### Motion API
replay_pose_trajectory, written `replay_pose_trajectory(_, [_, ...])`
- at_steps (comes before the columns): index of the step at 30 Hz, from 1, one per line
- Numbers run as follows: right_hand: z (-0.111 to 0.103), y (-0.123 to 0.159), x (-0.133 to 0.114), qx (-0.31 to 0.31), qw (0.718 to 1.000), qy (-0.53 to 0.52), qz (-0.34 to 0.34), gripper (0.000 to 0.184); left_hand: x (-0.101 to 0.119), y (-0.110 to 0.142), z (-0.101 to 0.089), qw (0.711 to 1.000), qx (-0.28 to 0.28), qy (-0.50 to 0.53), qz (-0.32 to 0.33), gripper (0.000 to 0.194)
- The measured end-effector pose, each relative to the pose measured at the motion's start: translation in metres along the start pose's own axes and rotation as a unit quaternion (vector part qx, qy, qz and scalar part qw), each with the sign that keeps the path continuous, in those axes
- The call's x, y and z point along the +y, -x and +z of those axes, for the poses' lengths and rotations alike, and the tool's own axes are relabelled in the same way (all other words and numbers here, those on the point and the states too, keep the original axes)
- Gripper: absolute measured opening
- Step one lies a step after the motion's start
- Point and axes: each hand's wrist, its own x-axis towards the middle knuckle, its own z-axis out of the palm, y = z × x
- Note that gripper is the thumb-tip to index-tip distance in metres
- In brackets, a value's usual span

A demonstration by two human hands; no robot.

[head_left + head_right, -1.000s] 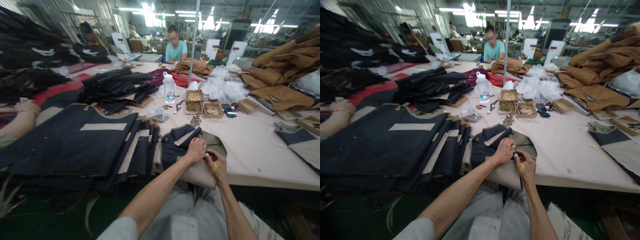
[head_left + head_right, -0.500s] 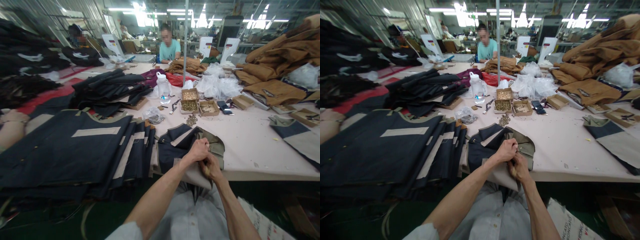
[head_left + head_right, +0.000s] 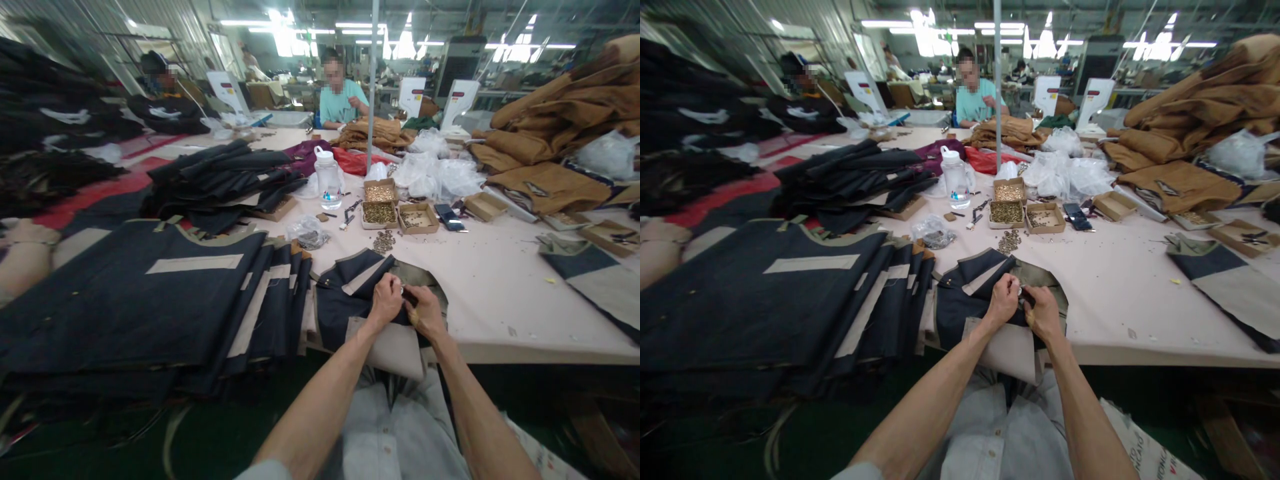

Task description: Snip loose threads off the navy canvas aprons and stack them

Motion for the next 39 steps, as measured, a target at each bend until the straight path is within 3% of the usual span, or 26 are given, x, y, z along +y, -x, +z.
replay_pose_trajectory(3, [0.007,0.001,0.002,0.002,1.0,-0.017,-0.023,0.04,-0.004,-0.001,-0.001,1.0,-0.01,0.026,0.002,0.018])
replay_pose_trajectory(9, [0.007,0.008,0.009,0.025,0.997,-0.068,0.022,0.035,-0.009,-0.002,-0.005,0.997,-0.022,0.075,-0.019,0.019])
replay_pose_trajectory(16, [0.008,0.009,0.02,-0.007,1.0,0.008,-0.016,0.034,-0.012,-0.001,-0.01,0.989,-0.045,0.135,-0.037,0.024])
replay_pose_trajectory(22, [0.017,0.007,0.017,0.029,0.999,0.04,-0.001,0.031,-0.01,0.001,-0.011,0.984,-0.054,0.162,-0.05,0.025])
replay_pose_trajectory(26, [0.013,0.011,0.017,0.043,0.996,-0.022,0.074,0.033,-0.009,0.0,-0.013,0.984,-0.066,0.158,-0.048,0.025])
replay_pose_trajectory(31, [0.003,0.012,0.018,0.007,0.982,-0.14,0.126,0.037,-0.007,-0.004,-0.02,0.985,-0.108,0.132,-0.031,0.021])
replay_pose_trajectory(39, [-0.007,0.01,0.011,0.056,0.94,-0.269,0.201,0.044,-0.003,-0.013,-0.018,0.983,-0.174,0.056,-0.001,0.02])
